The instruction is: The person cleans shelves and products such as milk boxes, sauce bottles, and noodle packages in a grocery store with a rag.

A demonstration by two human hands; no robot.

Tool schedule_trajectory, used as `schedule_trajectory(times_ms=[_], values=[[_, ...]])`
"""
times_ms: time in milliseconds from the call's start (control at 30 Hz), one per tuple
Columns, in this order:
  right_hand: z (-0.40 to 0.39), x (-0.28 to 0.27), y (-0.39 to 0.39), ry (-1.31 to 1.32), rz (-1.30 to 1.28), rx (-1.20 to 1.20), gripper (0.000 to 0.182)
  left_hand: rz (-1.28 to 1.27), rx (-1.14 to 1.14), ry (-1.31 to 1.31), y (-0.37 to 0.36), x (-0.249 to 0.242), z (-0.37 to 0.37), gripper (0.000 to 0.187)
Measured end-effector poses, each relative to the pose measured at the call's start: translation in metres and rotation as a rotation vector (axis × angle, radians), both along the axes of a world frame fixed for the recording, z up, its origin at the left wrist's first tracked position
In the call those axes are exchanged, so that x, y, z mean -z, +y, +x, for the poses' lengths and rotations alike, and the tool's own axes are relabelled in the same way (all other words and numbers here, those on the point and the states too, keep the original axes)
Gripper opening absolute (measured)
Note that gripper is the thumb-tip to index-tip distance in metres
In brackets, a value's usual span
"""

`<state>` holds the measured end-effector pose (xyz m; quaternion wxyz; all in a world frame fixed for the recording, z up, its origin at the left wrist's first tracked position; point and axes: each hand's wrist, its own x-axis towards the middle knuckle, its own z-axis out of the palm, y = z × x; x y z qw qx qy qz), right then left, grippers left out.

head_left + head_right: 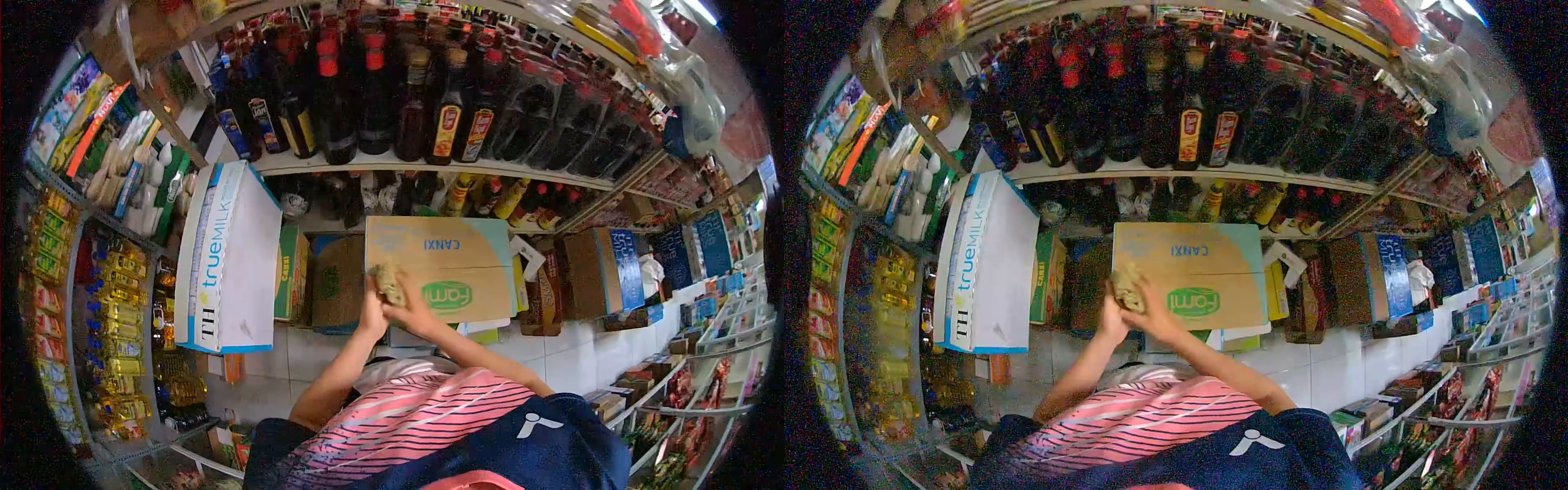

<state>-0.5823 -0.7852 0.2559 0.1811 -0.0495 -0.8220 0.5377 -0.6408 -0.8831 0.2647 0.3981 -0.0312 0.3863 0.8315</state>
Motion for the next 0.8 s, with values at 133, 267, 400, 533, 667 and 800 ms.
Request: schedule_trajectory(times_ms=[133, 267, 400, 533, 667, 800], values=[[0.037, -0.007, 0.076, -0.032, -0.049, 0.272, 0.047, -0.002, 0.254, 0.045, 0.036, 0.006, -0.003, 0.044], [0.106, -0.011, 0.119, -0.189, -0.344, 0.61, 0.044, -0.278, 0.271, 0.809, 0.092, -0.047, -0.071, 0.041], [0.191, 0.009, 0.145, -0.117, -0.288, 0.837, 0.036, -0.166, -0.079, 1.119, 0.168, -0.116, -0.155, 0.044], [0.247, 0.02, 0.134, -0.057, -0.285, 1.046, 0.031, -0.488, -0.183, 1.33, 0.229, -0.176, -0.187, 0.059], [0.259, 0.024, 0.125, 0.003, -0.613, 1.125, 0.034, -0.687, -0.196, 1.292, 0.277, -0.184, -0.213, 0.07], [0.245, 0.021, 0.134, 0.006, -0.454, 1.083, 0.033, -0.909, -0.12, 1.25, 0.28, -0.189, -0.208, 0.079]])
